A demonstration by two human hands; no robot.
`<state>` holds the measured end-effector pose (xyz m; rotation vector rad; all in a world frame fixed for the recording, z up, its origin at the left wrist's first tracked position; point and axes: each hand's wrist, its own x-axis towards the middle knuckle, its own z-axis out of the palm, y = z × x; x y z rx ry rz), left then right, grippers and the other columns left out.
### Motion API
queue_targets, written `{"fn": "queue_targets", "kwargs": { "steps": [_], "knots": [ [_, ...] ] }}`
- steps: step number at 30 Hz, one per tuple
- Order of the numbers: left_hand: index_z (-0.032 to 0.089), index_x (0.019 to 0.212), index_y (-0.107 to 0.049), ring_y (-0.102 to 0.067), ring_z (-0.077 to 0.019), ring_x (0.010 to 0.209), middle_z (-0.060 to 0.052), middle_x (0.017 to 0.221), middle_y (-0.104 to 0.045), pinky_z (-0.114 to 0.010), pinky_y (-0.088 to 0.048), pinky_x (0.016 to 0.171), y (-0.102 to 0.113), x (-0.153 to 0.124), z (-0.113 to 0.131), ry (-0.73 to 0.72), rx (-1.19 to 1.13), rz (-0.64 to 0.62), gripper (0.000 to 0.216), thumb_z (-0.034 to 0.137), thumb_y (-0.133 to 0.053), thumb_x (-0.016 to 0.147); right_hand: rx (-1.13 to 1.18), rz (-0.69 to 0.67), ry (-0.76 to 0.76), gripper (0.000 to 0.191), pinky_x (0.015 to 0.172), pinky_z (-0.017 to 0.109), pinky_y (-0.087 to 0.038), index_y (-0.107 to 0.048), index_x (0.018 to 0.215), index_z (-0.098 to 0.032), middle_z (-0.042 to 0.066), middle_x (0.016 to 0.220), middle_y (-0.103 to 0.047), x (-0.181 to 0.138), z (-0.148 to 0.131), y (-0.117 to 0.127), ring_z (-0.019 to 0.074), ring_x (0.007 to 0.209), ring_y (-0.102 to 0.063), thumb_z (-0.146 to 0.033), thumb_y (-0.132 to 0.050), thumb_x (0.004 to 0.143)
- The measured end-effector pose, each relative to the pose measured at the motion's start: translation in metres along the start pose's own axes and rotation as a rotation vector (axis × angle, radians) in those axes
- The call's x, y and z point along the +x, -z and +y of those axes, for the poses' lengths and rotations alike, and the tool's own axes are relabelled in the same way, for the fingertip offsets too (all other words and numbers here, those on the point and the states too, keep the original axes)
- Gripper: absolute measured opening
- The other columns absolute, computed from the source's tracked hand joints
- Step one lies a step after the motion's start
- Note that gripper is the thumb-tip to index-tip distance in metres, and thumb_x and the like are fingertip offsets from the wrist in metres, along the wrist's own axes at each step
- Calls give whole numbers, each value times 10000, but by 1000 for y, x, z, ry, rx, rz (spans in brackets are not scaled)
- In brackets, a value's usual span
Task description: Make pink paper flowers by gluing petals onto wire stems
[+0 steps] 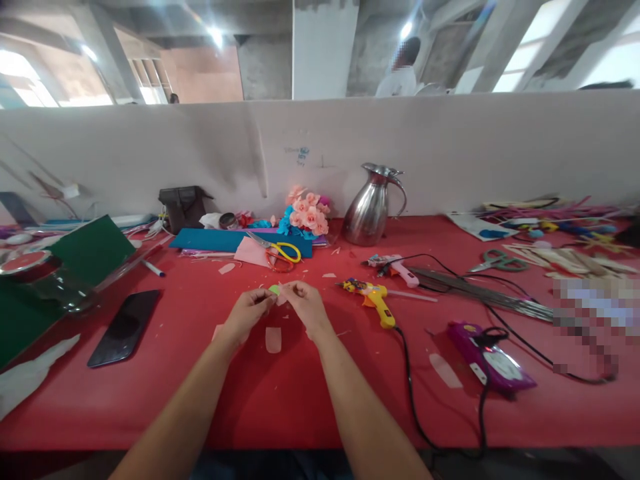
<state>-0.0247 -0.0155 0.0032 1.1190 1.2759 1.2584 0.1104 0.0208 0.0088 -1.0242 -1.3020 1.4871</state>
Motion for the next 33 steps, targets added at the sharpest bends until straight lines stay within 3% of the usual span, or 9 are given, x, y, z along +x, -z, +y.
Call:
{"fn": "queue_targets", "kwargs": {
  "steps": [14,18,23,33],
  "knots": [
    [157,652,-632,-522,-123,616,0,636,-608,-230,-380,607,3,-1,0,-69,106,34,137,286,-592,673,-42,35,14,80,667,278,-415,-646,630,-185,5,658,-647,2,7,0,144,651,-564,-259,-649,601],
    [165,724,-667,-558,-145,689,-26,730,-650,-241,-398,654,5,0,-3,-112,128,12,145,279,-581,697,-14,8,11,51,700,284,-419,-649,619,-185,2,674,-650,2,5,1,142,666,-572,-229,-636,598],
    [169,740,-693,-576,-169,736,-46,760,-663,-260,-405,690,6,2,-4,-177,215,20,172,289,-572,714,-15,0,18,70,726,294,-424,-658,639,-181,8,700,-660,1,4,2,148,683,-583,-228,-612,613],
    [174,666,-693,-552,-166,690,-24,685,-645,-254,-392,642,7,-1,0,-134,193,28,144,284,-599,672,-15,8,-23,116,693,302,-442,-661,698,-191,1,627,-661,1,5,3,163,659,-598,-232,-614,601]
  ]
}}
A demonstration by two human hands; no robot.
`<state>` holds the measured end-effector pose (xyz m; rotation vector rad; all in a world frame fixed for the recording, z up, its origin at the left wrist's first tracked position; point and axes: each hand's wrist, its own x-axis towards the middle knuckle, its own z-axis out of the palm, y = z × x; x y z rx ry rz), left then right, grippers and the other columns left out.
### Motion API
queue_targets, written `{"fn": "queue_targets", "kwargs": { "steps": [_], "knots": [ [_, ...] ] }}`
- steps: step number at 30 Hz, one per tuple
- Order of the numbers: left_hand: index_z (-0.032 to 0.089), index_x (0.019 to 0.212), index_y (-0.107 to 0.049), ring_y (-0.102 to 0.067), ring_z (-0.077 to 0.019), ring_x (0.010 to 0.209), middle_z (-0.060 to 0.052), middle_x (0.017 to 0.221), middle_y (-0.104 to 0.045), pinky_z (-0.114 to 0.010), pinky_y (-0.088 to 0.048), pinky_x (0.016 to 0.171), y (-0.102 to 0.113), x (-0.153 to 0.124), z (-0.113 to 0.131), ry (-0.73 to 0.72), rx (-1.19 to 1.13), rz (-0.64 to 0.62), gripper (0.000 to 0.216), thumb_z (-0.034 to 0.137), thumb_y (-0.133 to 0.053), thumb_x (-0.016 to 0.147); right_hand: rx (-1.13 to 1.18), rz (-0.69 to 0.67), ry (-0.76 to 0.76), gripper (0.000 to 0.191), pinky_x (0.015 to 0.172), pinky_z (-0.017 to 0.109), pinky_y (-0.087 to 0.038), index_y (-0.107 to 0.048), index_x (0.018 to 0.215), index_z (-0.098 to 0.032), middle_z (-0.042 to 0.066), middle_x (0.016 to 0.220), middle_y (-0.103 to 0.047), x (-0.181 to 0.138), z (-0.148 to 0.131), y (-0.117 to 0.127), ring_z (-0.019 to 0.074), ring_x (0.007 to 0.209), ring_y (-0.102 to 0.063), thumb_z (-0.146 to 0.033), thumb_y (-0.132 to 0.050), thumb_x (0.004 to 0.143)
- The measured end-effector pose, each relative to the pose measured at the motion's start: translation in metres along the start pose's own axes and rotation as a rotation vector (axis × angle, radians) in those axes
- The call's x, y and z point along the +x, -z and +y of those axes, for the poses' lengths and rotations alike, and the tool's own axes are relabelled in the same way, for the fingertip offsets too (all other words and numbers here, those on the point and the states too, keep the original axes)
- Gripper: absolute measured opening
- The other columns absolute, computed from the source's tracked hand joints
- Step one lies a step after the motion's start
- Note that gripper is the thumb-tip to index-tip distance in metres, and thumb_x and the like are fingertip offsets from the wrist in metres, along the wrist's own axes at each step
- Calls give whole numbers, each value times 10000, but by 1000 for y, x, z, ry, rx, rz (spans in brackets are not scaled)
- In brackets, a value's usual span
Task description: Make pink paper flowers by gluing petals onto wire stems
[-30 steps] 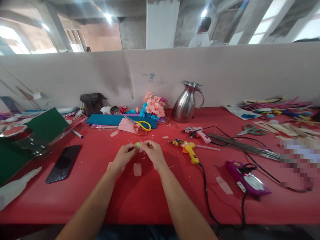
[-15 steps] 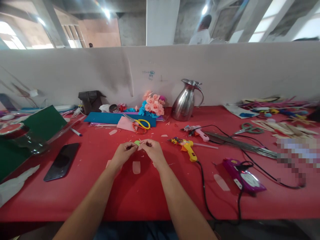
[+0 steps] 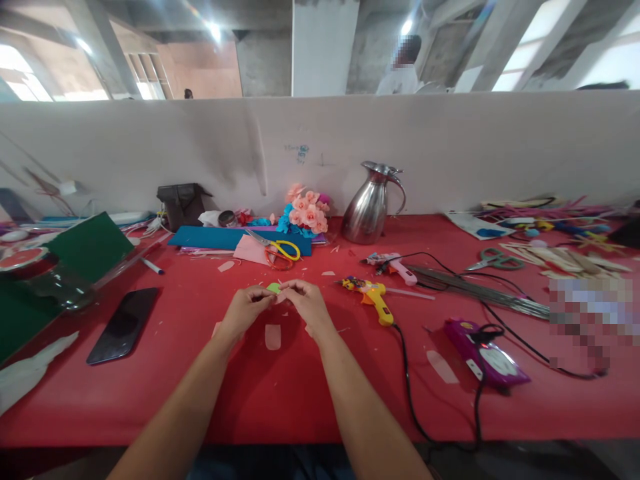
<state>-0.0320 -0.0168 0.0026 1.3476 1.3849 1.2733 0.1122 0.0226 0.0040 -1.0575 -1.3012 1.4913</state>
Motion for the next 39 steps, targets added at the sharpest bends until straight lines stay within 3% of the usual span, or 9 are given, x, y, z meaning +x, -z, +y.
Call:
{"fn": "queue_targets", "kwargs": {
  "steps": [15,21,31,39],
  "knots": [
    [144,657,-706,-506,-115,576,-16,602,-627,-248,-375,619,-1,-1,4,213,-242,14,194,308,-721,554,71,-4,27,105,671,282,-433,-635,707,-200,6,642,-669,-3,-8,0,161,658,-597,-279,-636,637],
    [142,661,-705,-498,-110,563,-13,580,-613,-238,-374,590,-2,0,2,221,-278,21,214,315,-735,537,102,2,25,169,649,281,-431,-629,720,-201,10,645,-663,-2,-6,2,156,639,-594,-360,-642,666],
    [134,653,-637,-449,-75,545,15,603,-560,-213,-336,552,-2,-1,1,225,-261,-67,246,345,-732,571,-26,16,82,156,699,285,-425,-627,767,-192,4,709,-645,-2,-3,0,150,699,-585,-267,-655,633],
    [154,730,-688,-417,-66,543,-15,735,-576,-213,-319,530,1,-1,4,226,-310,-74,209,336,-678,628,-13,25,64,161,698,303,-426,-598,767,-195,-2,648,-641,-6,-10,-1,158,663,-588,-274,-638,632]
  ]
}}
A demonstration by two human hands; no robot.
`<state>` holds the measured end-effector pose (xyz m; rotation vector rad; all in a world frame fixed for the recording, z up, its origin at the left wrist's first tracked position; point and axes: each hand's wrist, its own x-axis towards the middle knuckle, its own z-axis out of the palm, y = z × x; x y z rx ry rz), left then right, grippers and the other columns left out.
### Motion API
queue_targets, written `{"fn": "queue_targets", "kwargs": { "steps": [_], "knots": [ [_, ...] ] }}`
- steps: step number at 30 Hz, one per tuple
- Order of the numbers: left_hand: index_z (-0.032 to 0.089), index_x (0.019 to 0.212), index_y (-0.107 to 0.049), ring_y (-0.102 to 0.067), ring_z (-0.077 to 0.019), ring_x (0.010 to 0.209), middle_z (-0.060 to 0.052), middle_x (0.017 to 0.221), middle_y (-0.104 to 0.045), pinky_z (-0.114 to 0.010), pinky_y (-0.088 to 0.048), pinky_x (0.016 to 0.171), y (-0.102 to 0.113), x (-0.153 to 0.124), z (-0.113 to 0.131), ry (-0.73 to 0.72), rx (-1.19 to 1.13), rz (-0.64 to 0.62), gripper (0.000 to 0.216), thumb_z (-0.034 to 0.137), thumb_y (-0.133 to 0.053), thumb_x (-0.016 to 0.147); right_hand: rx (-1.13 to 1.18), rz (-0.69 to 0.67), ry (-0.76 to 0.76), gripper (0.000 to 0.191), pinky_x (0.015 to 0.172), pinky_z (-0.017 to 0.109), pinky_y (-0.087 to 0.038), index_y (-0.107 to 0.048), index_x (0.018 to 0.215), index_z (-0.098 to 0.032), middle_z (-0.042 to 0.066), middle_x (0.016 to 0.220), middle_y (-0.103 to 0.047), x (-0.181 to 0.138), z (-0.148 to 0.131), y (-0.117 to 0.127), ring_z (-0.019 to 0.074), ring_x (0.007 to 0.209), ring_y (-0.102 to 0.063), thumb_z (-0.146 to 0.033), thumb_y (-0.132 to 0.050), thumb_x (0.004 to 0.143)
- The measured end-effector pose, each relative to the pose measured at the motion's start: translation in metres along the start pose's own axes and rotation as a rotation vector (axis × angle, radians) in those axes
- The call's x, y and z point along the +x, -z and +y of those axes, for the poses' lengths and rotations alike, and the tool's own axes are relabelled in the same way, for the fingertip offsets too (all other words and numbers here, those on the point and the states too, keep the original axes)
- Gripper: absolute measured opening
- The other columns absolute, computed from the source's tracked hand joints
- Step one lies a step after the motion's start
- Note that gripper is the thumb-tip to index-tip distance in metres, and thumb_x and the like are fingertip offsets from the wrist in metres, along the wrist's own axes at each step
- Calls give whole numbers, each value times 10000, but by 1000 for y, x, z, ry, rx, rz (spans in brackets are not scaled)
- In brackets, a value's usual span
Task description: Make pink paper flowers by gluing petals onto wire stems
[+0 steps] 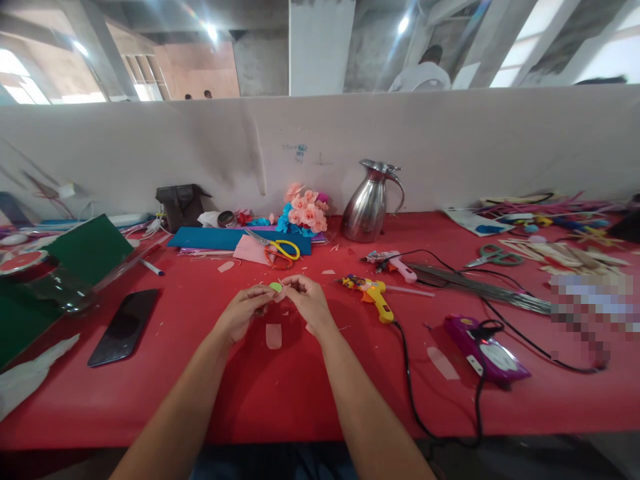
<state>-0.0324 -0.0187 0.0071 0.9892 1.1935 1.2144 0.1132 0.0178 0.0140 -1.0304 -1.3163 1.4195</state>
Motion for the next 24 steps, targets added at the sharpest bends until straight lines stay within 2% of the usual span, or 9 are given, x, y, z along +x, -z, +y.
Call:
{"fn": "queue_targets", "kwargs": {
  "steps": [7,14,24],
  "knots": [
    [162,673,-699,-491,-114,672,-37,837,-605,-235,-361,618,2,4,-7,-119,121,4,142,290,-639,660,-7,0,40,192,702,290,-419,-601,793,-186,-7,663,-636,1,3,0,151,678,-585,-268,-640,624],
    [169,647,-703,-505,-133,724,-38,801,-588,-235,-361,623,1,2,-3,-99,96,32,111,271,-661,636,9,16,55,174,687,271,-416,-612,787,-184,-8,691,-619,0,2,1,135,671,-569,-239,-644,625],
    [157,636,-694,-489,-116,649,-19,681,-579,-234,-348,612,1,3,-5,-72,43,72,160,305,-718,581,43,14,64,191,725,281,-422,-614,797,-190,-6,722,-613,1,5,1,137,709,-565,-245,-662,621]
  ]
}}
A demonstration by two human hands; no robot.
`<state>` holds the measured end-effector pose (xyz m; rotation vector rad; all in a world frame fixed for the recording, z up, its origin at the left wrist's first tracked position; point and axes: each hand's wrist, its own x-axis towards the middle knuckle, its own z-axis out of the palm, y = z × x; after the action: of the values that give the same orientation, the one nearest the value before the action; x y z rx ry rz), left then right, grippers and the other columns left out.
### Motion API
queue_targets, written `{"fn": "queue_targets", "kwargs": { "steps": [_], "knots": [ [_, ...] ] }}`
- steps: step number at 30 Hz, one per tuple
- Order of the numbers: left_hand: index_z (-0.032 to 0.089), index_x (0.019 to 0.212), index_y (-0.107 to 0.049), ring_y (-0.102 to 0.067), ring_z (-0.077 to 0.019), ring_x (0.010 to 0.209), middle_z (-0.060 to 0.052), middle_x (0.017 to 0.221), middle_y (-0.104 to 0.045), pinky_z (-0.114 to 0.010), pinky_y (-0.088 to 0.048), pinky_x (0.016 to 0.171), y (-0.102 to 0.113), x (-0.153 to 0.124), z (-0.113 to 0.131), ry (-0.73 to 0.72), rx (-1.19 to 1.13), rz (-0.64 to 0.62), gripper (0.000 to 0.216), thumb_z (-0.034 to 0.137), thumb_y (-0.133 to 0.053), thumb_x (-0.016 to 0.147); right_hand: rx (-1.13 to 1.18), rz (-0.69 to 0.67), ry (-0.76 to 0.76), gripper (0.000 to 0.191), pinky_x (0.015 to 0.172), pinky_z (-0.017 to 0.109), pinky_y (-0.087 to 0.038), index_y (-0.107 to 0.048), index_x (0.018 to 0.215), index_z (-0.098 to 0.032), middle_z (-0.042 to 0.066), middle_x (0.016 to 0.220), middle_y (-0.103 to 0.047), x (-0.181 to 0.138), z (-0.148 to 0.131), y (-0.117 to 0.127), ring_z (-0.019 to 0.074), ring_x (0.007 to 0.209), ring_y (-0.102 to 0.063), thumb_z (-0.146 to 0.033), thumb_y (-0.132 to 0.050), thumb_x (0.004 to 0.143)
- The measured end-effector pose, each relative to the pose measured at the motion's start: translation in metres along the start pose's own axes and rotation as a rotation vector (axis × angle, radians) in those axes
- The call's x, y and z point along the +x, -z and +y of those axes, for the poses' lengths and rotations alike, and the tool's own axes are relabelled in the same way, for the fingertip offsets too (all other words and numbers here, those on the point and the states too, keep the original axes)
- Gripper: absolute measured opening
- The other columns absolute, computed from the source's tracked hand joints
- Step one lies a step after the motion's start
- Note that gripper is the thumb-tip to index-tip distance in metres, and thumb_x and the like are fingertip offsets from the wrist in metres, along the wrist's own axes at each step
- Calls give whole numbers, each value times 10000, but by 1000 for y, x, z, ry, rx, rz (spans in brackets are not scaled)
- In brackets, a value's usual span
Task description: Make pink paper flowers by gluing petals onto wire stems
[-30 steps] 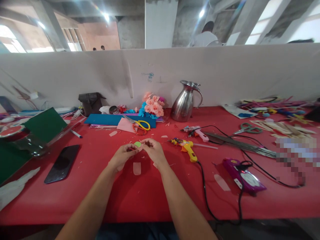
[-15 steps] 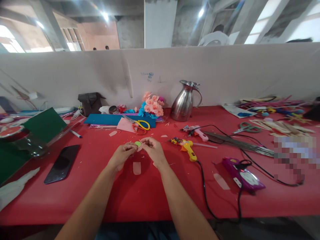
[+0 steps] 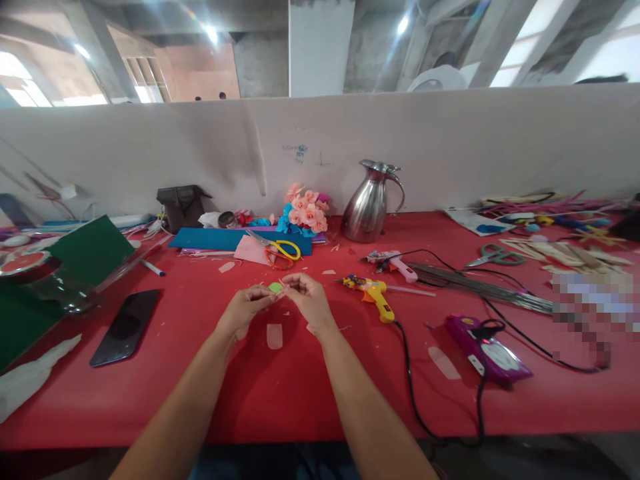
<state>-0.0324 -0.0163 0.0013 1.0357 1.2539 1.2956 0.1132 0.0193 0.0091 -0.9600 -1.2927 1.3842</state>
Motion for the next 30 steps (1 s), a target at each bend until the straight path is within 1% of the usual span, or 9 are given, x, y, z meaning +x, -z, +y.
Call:
{"fn": "queue_targets", "kwargs": {
  "steps": [7,10,13,16,19,22,25,28,30],
  "knots": [
    [144,669,-691,-501,-112,642,-18,683,-590,-233,-357,622,1,1,-3,20,-44,31,219,326,-743,559,-18,42,50,160,745,270,-403,-627,798,-192,-2,770,-608,0,-3,4,140,762,-545,-223,-582,647],
    [144,654,-679,-491,-107,624,-12,670,-582,-235,-357,617,0,-1,-2,14,-57,13,221,336,-742,564,-86,-30,39,170,742,273,-400,-629,828,-199,0,797,-617,1,2,4,146,777,-549,-286,-601,684],
    [146,642,-674,-487,-107,613,-10,653,-579,-240,-354,614,-1,-2,1,30,-60,7,234,346,-750,547,-189,-74,41,181,708,277,-398,-628,761,-188,4,743,-624,2,7,4,152,729,-549,-357,-624,695],
    [144,644,-672,-493,-107,598,-13,641,-590,-242,-352,609,-1,-3,3,75,-73,15,262,357,-761,519,-180,6,66,209,698,275,-396,-615,705,-179,7,717,-618,4,8,5,150,706,-539,-388,-618,707],
    [138,627,-655,-474,-90,559,1,599,-569,-231,-344,589,-1,-2,4,115,-95,24,270,356,-764,511,-114,96,65,236,694,267,-398,-604,727,-186,-2,706,-606,5,5,5,144,695,-534,-422,-611,713],
    [134,641,-644,-462,-79,543,6,597,-560,-218,-339,566,-2,-3,6,139,-116,33,278,352,-765,516,-120,19,64,243,712,274,-407,-610,779,-194,2,732,-624,3,4,3,152,720,-552,-428,-614,716],
    [141,654,-634,-456,-73,534,13,590,-552,-207,-333,546,-3,-4,7,144,-125,20,268,344,-759,533,-178,-41,104,230,738,287,-410,-622,745,-185,20,758,-644,3,7,2,164,744,-564,-414,-606,730],
    [144,639,-627,-452,-64,515,26,571,-546,-203,-335,544,-3,-5,7,142,-162,16,240,321,-757,543,-146,37,111,232,707,277,-411,-613,754,-190,12,739,-627,5,11,5,155,714,-552,-420,-584,749],
    [147,651,-636,-495,-74,551,15,614,-588,-208,-363,579,-3,-4,7,129,-254,41,224,297,-761,541,-102,97,90,226,685,269,-412,-599,773,-199,-2,718,-607,5,12,5,144,686,-541,-423,-581,748]
  ]
}}
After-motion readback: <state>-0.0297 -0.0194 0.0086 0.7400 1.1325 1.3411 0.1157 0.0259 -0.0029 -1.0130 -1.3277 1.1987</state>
